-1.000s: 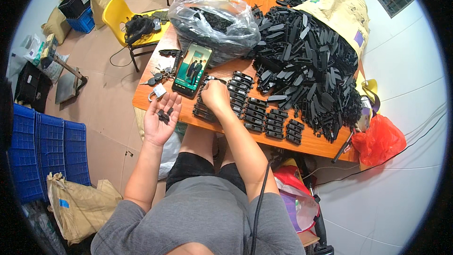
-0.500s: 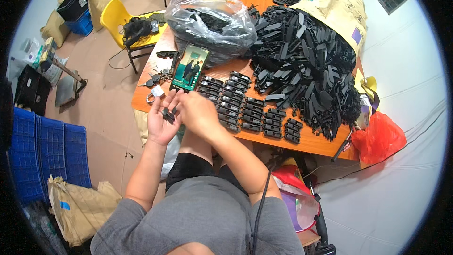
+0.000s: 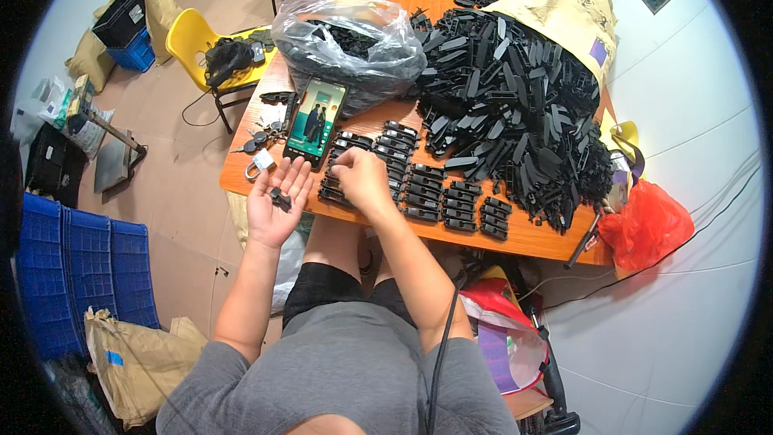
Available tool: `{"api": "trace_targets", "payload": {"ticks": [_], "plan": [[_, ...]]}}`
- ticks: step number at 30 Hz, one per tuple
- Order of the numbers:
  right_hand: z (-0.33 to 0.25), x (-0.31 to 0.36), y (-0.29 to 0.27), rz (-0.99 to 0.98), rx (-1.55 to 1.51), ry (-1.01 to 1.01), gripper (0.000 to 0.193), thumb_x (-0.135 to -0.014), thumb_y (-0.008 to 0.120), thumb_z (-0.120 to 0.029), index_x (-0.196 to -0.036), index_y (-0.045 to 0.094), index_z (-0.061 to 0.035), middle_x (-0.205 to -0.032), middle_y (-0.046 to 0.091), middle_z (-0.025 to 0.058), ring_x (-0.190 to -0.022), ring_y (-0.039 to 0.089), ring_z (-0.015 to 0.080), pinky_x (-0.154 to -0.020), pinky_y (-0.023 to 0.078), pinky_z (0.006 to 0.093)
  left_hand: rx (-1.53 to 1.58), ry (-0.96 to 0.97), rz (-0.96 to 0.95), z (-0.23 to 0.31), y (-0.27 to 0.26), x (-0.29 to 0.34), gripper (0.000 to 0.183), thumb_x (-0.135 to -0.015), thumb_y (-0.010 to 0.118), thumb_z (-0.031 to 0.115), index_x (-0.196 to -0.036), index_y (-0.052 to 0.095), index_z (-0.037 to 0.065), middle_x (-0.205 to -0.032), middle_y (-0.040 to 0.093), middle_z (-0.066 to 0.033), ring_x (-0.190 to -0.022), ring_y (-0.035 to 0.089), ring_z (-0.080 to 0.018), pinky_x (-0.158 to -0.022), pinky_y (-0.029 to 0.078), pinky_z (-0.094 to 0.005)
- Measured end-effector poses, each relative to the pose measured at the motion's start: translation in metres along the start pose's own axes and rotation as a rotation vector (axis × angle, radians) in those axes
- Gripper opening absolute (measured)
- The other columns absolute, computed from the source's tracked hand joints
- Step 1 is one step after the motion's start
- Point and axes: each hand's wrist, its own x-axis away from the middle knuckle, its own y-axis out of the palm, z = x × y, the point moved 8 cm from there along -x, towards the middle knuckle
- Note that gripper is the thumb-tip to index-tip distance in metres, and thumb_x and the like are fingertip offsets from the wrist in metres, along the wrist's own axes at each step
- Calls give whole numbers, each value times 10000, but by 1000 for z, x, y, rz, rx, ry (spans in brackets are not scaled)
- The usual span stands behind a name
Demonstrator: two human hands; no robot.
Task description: The person assembles plastic components by taking small black plastic parts and fitting them by hand into larger plastic frames laid out on the table.
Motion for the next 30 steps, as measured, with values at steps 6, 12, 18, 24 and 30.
{"api": "trace_targets", "payload": {"ticks": [6, 12, 18, 24, 30], "plan": [[26, -27, 15, -23, 198, 54, 132, -788, 668, -143, -806, 713, -20, -812, 708, 180, -756, 704, 289, -756, 541, 387, -14, 39, 41, 11, -6, 7, 430, -1020, 393, 325, -1199, 564, -26, -1340, 534, -221, -1325, 445, -344, -1135, 335, -481], [11, -33, 24, 36, 466, -80, 150, -792, 679, -150, -850, 703, -13, -710, 690, 147, -636, 686, 226, -656, 546, 360, -13, 35, 17, 14, -6, 8, 434, -1023, 381, 340, -1184, 572, -16, -1328, 542, -223, -1307, 463, -350, -1122, 352, -477], [5, -32, 25, 41, 534, -125, 148, -757, 680, -145, -835, 715, -24, -773, 696, 186, -778, 696, 303, -751, 533, 388, -22, 29, -28, 14, -4, 5, 433, -1024, 374, 335, -1191, 566, -15, -1326, 543, -223, -1309, 461, -349, -1121, 353, -477], [9, -33, 26, 4, 499, -62, 155, -742, 685, -150, -830, 700, -23, -833, 694, 203, -841, 687, 326, -792, 521, 407, -3, 9, -61, 12, -2, 3, 440, -1024, 385, 324, -1196, 580, -31, -1352, 524, -232, -1340, 425, -350, -1147, 315, -481], [-31, -2, 21, 97, 528, -219, 163, -812, 627, -183, -849, 662, -29, -847, 688, 193, -850, 669, 359, -769, 512, 443, -54, 8, -35, 6, 13, 6, 495, -1029, 351, 378, -1257, 541, -18, -1345, 530, -223, -1314, 454, -351, -1127, 343, -481]]}}
